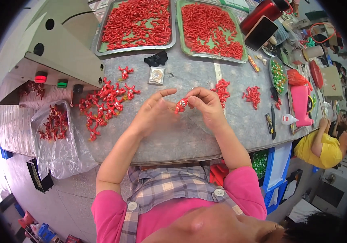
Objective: The person assembles small red plastic parts by hand at a factory workbench, grouping them together in trays.
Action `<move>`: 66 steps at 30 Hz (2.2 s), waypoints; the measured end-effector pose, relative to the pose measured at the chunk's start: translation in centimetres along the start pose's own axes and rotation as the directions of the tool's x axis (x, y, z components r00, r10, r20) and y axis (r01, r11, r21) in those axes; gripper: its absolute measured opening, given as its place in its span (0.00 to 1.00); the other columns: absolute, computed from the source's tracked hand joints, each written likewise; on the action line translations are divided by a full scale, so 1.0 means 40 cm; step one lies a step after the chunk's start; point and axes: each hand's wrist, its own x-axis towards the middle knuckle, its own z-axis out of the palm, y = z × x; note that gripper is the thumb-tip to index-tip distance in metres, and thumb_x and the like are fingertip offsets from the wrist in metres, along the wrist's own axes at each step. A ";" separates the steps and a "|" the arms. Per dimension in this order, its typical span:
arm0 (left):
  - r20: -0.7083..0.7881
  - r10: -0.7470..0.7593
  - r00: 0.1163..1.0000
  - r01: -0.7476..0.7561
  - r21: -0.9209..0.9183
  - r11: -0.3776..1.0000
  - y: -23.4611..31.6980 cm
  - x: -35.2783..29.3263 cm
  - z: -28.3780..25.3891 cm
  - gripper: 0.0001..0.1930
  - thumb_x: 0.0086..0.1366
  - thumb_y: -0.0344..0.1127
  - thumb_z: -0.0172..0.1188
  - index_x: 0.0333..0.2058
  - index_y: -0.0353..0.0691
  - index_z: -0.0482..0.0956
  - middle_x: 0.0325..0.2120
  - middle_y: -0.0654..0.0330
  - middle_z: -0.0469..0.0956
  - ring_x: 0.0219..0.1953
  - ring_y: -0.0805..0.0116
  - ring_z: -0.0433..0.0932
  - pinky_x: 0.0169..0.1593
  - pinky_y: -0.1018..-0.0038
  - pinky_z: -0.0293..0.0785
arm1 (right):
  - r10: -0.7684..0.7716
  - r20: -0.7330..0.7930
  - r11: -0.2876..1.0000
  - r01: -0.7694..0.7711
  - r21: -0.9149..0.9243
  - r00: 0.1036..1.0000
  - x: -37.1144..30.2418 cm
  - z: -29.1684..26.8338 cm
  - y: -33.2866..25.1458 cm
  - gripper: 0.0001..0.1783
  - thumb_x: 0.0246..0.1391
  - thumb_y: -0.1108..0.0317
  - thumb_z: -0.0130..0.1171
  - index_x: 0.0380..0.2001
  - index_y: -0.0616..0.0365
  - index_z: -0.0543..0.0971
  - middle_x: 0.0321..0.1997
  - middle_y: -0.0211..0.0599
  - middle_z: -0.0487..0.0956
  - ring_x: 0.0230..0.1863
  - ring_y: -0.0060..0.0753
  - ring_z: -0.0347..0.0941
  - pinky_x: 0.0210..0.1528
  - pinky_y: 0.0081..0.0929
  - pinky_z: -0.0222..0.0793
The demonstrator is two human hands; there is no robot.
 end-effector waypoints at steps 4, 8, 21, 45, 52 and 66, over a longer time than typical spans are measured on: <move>0.036 -0.100 0.994 0.101 -0.026 0.995 0.001 0.004 -0.010 0.27 0.61 0.45 0.53 0.54 0.37 0.59 0.33 0.58 0.77 0.34 0.72 0.76 0.39 0.77 0.73 | 0.077 -0.004 0.997 -0.077 -0.002 0.997 0.000 0.011 0.004 0.07 0.52 0.70 0.55 0.32 0.63 0.75 0.30 0.28 0.75 0.32 0.15 0.68 0.34 0.14 0.62; 0.077 -0.191 0.979 0.195 -0.056 0.979 0.005 0.003 -0.011 0.29 0.58 0.41 0.58 0.54 0.36 0.59 0.33 0.57 0.77 0.33 0.73 0.76 0.39 0.78 0.73 | 0.109 0.059 0.993 -0.105 -0.052 0.992 0.006 0.022 0.007 0.08 0.52 0.69 0.55 0.32 0.62 0.76 0.30 0.27 0.75 0.33 0.16 0.68 0.36 0.14 0.63; -0.171 -0.066 0.983 0.066 -0.003 0.998 -0.016 0.007 -0.040 0.17 0.56 0.33 0.60 0.44 0.35 0.72 0.35 0.59 0.77 0.38 0.73 0.76 0.39 0.79 0.73 | -0.222 0.127 -0.021 0.125 -0.992 0.967 0.045 -0.209 -0.114 0.03 0.41 0.72 0.58 0.24 0.58 0.77 0.25 0.34 0.73 0.33 0.36 0.69 0.36 0.29 0.65; -0.086 0.079 0.993 -0.063 0.175 0.983 -0.006 -0.006 -0.012 0.10 0.57 0.31 0.58 0.38 0.35 0.72 0.31 0.64 0.76 0.32 0.79 0.74 0.36 0.82 0.71 | -0.343 0.295 0.442 0.430 -0.787 0.892 0.020 0.055 -0.060 0.08 0.39 0.72 0.62 0.28 0.59 0.77 0.28 0.35 0.77 0.29 0.34 0.74 0.31 0.26 0.68; -0.052 0.024 0.998 -0.014 0.177 0.984 -0.007 -0.005 -0.018 0.09 0.57 0.32 0.58 0.36 0.37 0.73 0.29 0.67 0.75 0.30 0.81 0.73 0.35 0.82 0.71 | -0.346 0.323 0.434 0.456 -0.777 0.881 0.015 0.052 -0.053 0.10 0.37 0.71 0.64 0.27 0.58 0.78 0.28 0.35 0.78 0.29 0.35 0.74 0.29 0.26 0.68; -0.046 -0.020 0.999 0.025 0.124 0.992 0.010 -0.008 -0.003 0.07 0.57 0.32 0.58 0.31 0.36 0.73 0.25 0.62 0.75 0.25 0.75 0.74 0.28 0.80 0.71 | -0.355 0.390 0.444 0.520 -0.729 0.850 0.018 0.048 -0.057 0.10 0.36 0.73 0.64 0.27 0.58 0.77 0.30 0.33 0.77 0.30 0.33 0.73 0.31 0.26 0.68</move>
